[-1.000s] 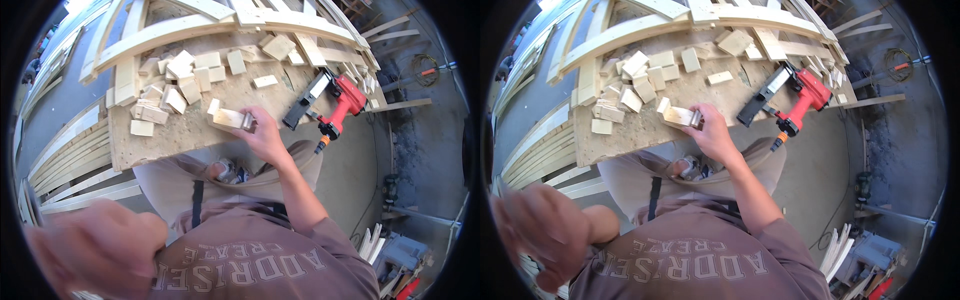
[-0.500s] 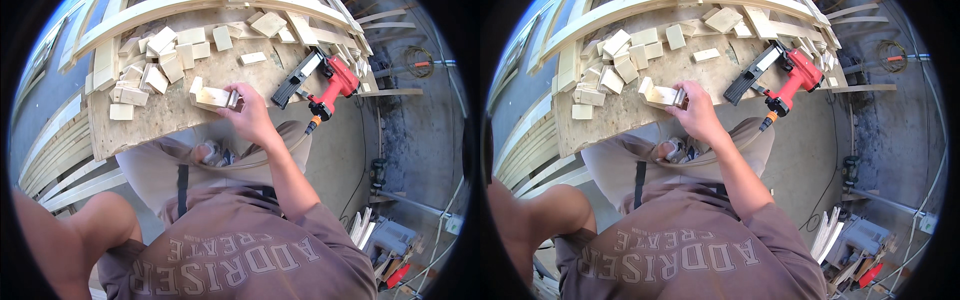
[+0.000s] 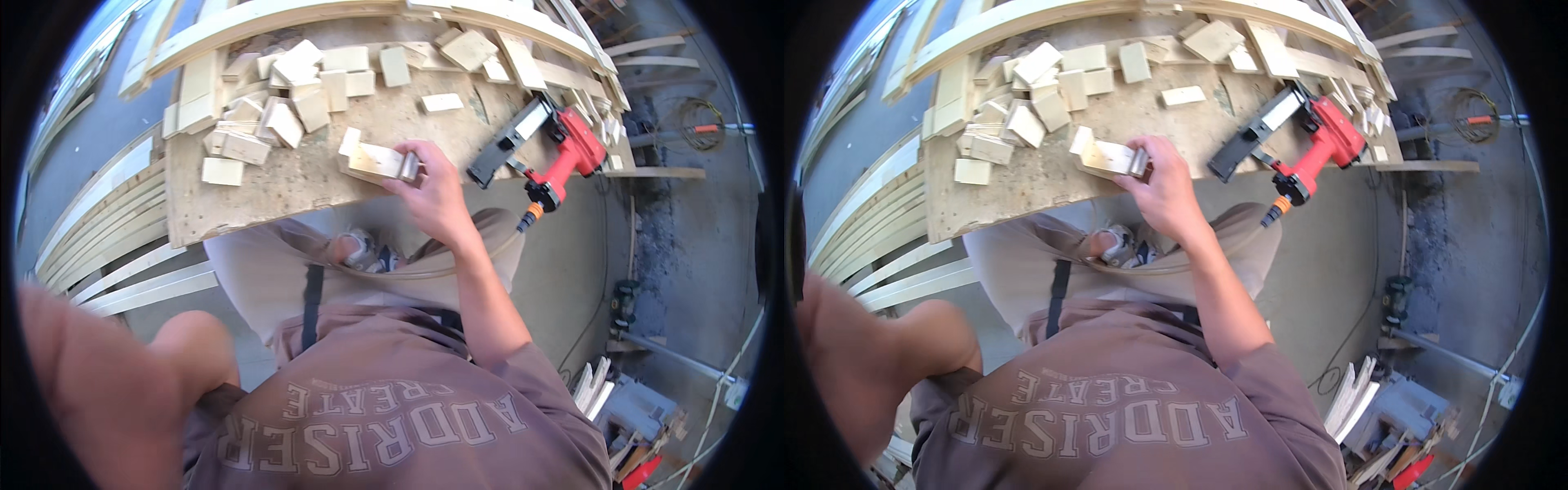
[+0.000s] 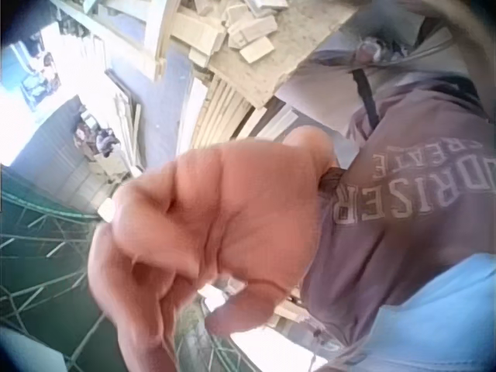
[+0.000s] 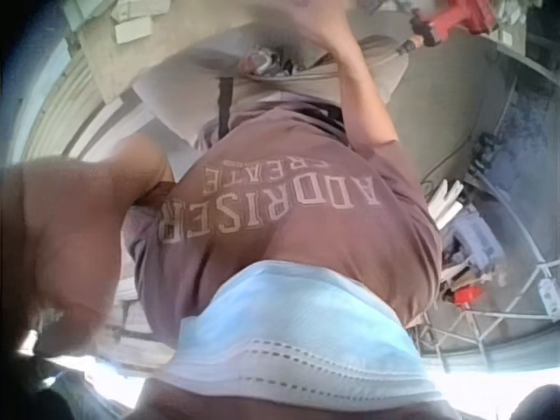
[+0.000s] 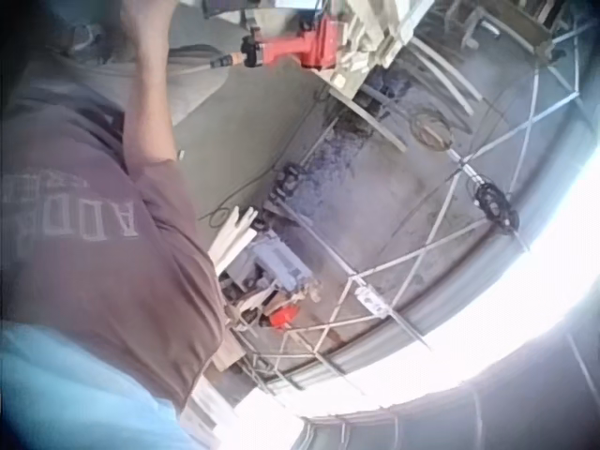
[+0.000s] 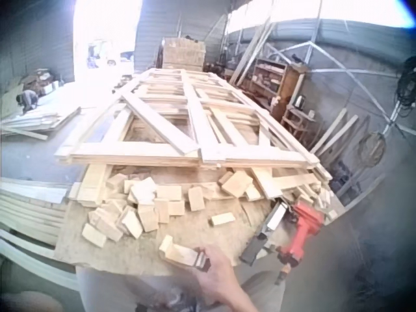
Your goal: The person assembles small rectangular wooden frames by hand, aligning four pieces into a square and securing them with a red pneumatic nail gun. The person repeatedly picks up pieces, forms frames, and nails them together on a workbench cluttered with wood scraps.
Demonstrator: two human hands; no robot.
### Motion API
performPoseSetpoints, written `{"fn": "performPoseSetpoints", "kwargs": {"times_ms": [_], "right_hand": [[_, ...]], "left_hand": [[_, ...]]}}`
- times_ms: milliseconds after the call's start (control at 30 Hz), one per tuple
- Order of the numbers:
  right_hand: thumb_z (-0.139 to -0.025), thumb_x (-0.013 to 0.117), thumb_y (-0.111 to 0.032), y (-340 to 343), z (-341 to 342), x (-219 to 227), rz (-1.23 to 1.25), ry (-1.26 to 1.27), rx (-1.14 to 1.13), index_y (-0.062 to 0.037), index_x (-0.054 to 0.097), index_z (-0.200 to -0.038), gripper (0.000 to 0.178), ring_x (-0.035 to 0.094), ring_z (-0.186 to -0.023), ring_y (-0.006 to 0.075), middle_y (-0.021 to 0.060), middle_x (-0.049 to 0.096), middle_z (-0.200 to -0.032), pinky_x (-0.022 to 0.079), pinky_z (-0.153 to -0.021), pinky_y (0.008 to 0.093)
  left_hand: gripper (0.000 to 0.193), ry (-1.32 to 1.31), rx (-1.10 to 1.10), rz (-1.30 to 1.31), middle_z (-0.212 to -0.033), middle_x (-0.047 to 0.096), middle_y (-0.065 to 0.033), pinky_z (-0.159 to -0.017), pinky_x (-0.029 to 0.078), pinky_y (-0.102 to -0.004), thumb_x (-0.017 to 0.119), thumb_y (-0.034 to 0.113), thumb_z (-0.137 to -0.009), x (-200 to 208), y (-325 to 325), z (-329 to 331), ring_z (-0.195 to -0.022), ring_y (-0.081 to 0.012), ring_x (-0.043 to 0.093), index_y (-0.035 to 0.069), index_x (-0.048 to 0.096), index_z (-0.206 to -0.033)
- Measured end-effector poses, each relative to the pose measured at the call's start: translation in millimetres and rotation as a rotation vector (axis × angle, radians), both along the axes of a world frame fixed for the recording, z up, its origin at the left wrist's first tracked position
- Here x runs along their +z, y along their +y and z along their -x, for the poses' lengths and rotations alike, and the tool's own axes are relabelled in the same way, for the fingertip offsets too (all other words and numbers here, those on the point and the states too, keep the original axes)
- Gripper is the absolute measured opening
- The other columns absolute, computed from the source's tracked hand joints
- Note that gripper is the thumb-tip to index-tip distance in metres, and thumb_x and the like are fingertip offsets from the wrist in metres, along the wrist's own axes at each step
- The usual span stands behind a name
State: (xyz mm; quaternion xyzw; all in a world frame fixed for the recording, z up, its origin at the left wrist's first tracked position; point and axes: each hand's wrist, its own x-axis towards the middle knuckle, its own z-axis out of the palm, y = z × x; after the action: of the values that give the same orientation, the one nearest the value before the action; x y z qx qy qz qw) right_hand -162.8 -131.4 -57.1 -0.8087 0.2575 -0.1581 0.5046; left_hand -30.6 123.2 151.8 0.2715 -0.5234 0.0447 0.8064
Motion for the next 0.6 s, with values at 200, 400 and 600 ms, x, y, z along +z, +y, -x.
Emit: {"fn": "performPoseSetpoints", "kwargs": {"times_ms": [200,400,600], "right_hand": [[-0.088,0.088,0.004,2,5,17,0.029,-0.068,-0.025,-0.0013,0.067,-0.129,0.047,0.072,-0.105,0.0238,0.011,0.069,-0.117,0.062,-0.093,0.0366],[-0.089,0.087,0.005,-4,11,21,-0.229,-0.126,0.054,-0.0013,0.065,-0.135,0.052,0.065,-0.105,0.0109,0.0035,0.07,-0.116,0.055,-0.094,0.0293],[-0.088,0.087,0.002,-10,4,21,-0.101,-0.125,0.092,-0.0009,0.065,-0.133,0.049,0.068,-0.111,0.0215,0.0101,0.07,-0.122,0.055,-0.1,0.0374]], "left_hand": [[0.071,-0.002,0.233,-0.713,-0.14,0.068,-0.0138,-0.102,0.051,-0.0366,0.079,0.007,-0.086,-127,-63,-31,-0.117,-0.0232,0.064,0.001,0.055,-0.152],[0.088,0.215,-0.037,-1.128,-0.152,0.065,-0.0161,-0.12,0.047,-0.0402,0.089,0.011,-0.087,-219,-75,-28,-0.137,-0.0235,0.063,-0.001,0.049,-0.164],[0.071,0.106,0.034,-1.182,-0.139,0.073,-0.0101,-0.114,0.051,-0.0387,0.088,0.003,-0.087,-224,-86,-41,-0.129,-0.0212,0.067,0.002,0.061,-0.152]]}}
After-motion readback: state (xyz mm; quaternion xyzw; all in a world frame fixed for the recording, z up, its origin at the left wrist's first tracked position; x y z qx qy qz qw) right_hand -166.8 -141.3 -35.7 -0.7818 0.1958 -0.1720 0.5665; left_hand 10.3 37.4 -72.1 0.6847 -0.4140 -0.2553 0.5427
